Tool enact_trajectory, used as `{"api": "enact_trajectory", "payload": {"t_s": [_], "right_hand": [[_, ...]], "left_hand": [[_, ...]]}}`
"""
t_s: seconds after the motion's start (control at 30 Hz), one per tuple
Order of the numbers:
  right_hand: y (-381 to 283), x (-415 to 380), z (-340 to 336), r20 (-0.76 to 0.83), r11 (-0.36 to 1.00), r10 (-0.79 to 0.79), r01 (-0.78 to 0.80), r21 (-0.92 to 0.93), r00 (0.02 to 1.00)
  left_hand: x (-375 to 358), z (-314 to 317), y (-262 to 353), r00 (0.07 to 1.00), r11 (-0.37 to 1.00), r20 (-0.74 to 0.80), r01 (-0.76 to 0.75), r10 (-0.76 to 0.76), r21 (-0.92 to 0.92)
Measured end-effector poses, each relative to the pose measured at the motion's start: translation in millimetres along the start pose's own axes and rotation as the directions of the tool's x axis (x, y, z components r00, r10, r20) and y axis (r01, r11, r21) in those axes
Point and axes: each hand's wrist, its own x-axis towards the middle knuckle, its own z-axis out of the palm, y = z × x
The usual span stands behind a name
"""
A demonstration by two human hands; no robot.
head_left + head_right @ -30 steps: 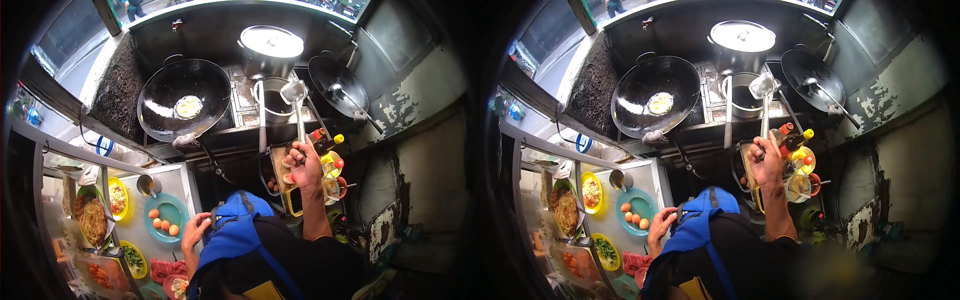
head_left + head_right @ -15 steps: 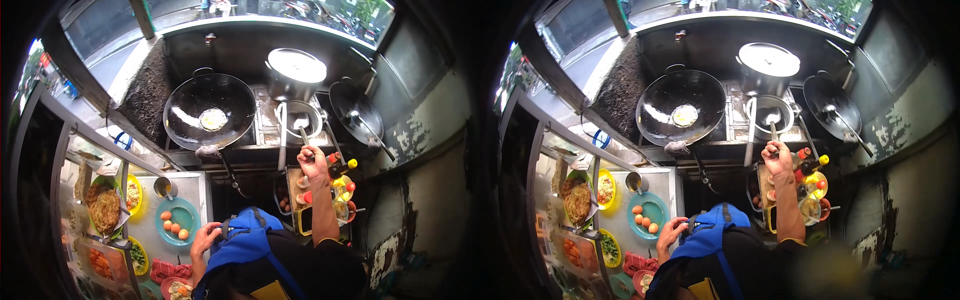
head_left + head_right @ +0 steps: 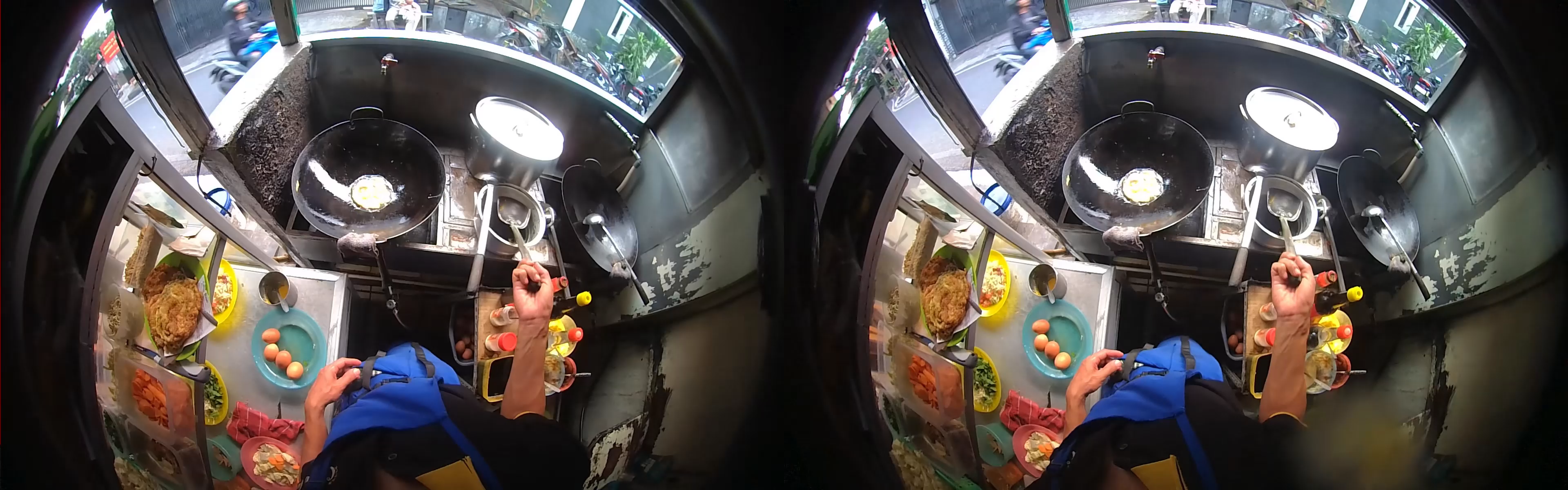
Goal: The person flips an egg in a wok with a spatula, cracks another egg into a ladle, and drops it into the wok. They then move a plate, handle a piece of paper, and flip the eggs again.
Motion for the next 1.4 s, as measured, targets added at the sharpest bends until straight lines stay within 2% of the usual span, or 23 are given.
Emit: {"api": "enact_trajectory", "payload": {"t_s": [0.17,0.33,0.4,0.5,0.53,0.67,0.77,0.9,0.97,1.03,1.13,1.17,1.23,1.4], "right_hand": [[18.6,-27.7,25.3,0.026,0.999,0.016,-0.016,-0.031,1.0],[42.8,-39.8,46.2,0.048,0.949,0.021,-0.005,-0.315,0.999],[57.0,-41.2,49.1,0.035,0.903,0.061,-0.041,-0.428,0.997],[77.7,-31.9,46.3,-0.011,0.87,0.177,-0.162,-0.465,0.984],[84.5,-26.0,39.9,-0.027,0.882,0.216,-0.207,-0.424,0.976],[110.0,-4.6,18.9,-0.109,0.791,0.413,-0.416,-0.449,0.904],[118.9,3.9,6.7,-0.181,0.707,0.457,-0.479,-0.52,0.871],[122.1,3.3,-6.0,-0.229,0.628,0.46,-0.496,-0.599,0.858],[123.3,-2.5,-3.8,-0.224,0.522,0.393,-0.417,-0.744,0.892],[120.0,-0.8,-8.7,-0.229,0.506,0.381,-0.409,-0.759,0.896],[115.8,1.7,-12.5,-0.187,0.368,0.331,-0.309,-0.877,0.925],[115.5,1.1,-11.9,-0.187,0.365,0.332,-0.308,-0.878,0.925],[116.8,-1.6,-9.8,-0.192,0.275,0.252,-0.261,-0.925,0.948],[110.0,0.3,-13.2,-0.178,0.274,0.25,-0.246,-0.93,0.952]], "left_hand": [[0.6,0.1,7.8,1.0,1.0,-0.004,-0.006,0.006,0.012],[0.1,4.8,14.4,1.0,1.0,-0.006,0.003,-0.003,0.007],[2.8,4.0,3.2,1.0,0.997,0.004,-0.01,0.01,-0.076],[3.2,4.8,-4.0,1.0,0.998,-0.006,-0.018,0.018,-0.06],[3.2,4.9,-4.3,1.0,0.998,-0.009,-0.019,0.018,-0.063],[4.0,4.0,-13.1,1.0,0.998,-0.026,-0.016,0.014,-0.067],[-0.5,2.4,-13.3,0.999,0.995,-0.045,-0.02,0.016,-0.098],[-3.6,3.7,-20.7,0.997,0.992,-0.077,-0.021,0.011,-0.128],[-3.5,4.4,-24.1,0.996,0.993,-0.089,-0.018,0.008,-0.119],[-4.5,4.5,-25.2,0.995,0.994,-0.098,-0.012,0.001,-0.107],[-4.2,5.6,-25.5,0.995,0.991,-0.096,-0.036,0.024,-0.129],[-2.9,5.1,-26.1,0.996,0.99,-0.089,-0.027,0.015,-0.14],[0.4,4.2,-26.1,0.997,0.989,-0.082,-0.022,0.01,-0.15],[7.5,4.4,-18.0,0.996,0.988,-0.081,-0.048,0.036,-0.15]]}}
